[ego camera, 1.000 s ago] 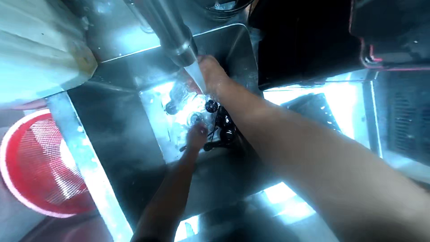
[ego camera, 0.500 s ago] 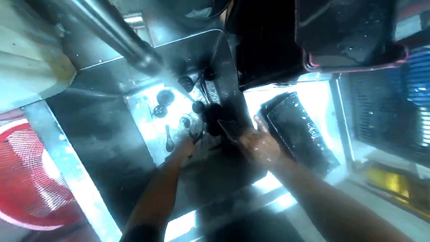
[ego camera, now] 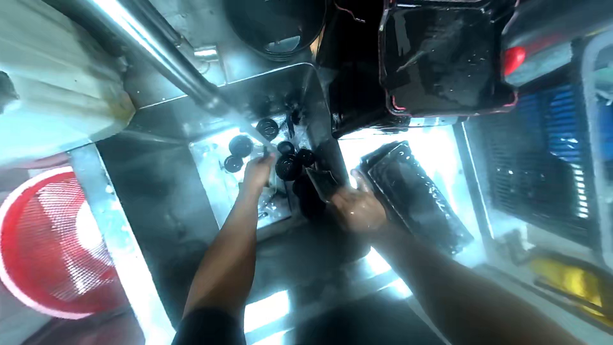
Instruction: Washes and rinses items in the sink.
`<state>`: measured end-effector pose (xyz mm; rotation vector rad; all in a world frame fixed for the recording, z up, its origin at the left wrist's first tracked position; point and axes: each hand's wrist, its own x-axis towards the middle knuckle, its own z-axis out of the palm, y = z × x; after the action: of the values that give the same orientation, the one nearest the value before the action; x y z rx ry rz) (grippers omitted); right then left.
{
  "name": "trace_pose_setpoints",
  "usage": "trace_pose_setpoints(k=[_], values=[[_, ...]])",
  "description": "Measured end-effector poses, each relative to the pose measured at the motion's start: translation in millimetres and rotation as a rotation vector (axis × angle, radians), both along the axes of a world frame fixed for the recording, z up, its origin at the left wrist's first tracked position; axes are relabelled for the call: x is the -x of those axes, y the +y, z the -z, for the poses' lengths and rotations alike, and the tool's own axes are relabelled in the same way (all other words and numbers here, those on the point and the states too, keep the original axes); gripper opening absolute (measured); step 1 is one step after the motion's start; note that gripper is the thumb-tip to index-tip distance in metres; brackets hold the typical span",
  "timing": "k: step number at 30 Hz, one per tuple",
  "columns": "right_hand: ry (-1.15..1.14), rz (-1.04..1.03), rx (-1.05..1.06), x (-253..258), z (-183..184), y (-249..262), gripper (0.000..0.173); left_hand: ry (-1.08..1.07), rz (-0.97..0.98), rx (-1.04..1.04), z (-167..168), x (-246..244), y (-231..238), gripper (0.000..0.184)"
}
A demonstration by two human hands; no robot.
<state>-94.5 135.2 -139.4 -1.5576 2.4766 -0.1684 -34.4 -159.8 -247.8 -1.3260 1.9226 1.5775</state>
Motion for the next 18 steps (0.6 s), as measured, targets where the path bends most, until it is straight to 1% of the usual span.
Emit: trace_pose_setpoints(k=[2, 4, 5, 6, 8, 9, 11, 12, 13, 15, 16, 18], values=[[0.0, -0.014, -0.013, -1.2, 3.2, 3.1, 0.02, 0.129, -0.156, -0.181, -11.5, 25.5, 2.8, 0.04], [-0.006, -0.023, -0.011, -1.6, 10.0, 7.2, 0.022, 0.227, -0.217, -0.296, -15.7, 45.5, -1.8, 0.031], [-0.007, -0.021, -0.011, -1.0, 9.4, 6.1, 0.022, 0.257, -0.244, -0.313, -15.9, 55.4, -3.1, 0.029], [-0.004, -0.022, -0.009, -0.3, 8.4, 5.2, 0.021, 0.264, -0.276, -0.314, -16.3, 64.6, -2.8, 0.031], [-0.001, -0.029, -0.001, 0.0, 8.0, 5.7, 0.021, 0.221, -0.238, -0.28, -20.2, 79.0, 1.3, 0.034], [0.003, -0.032, 0.009, 0.1, 8.3, 5.9, 0.021, 0.183, -0.172, -0.188, -16.1, 83.0, 4.0, 0.034], [0.01, -0.039, 0.03, -0.2, 8.7, 6.5, 0.021, 0.073, 0.017, 0.097, 0.0, 79.8, 7.9, 0.042], [0.014, -0.039, 0.027, -0.3, 8.4, 6.4, 0.022, 0.0, 0.106, 0.207, 10.7, 74.6, 10.1, 0.045], [0.016, -0.036, 0.016, -0.4, 6.3, 5.2, 0.022, -0.093, 0.153, 0.281, 21.9, 68.2, 13.3, 0.047], [0.012, -0.012, 0.006, -1.2, -0.4, 1.0, 0.021, -0.288, 0.145, 0.421, 33.0, 52.1, 25.2, 0.046], [0.006, 0.002, 0.009, -1.7, -5.7, -2.3, 0.02, -0.383, 0.121, 0.481, 38.4, 42.2, 30.1, 0.051], [0.0, 0.002, 0.004, -1.5, -6.8, -2.7, 0.02, -0.521, 0.105, 0.53, 51.3, 19.9, 33.3, 0.075]])
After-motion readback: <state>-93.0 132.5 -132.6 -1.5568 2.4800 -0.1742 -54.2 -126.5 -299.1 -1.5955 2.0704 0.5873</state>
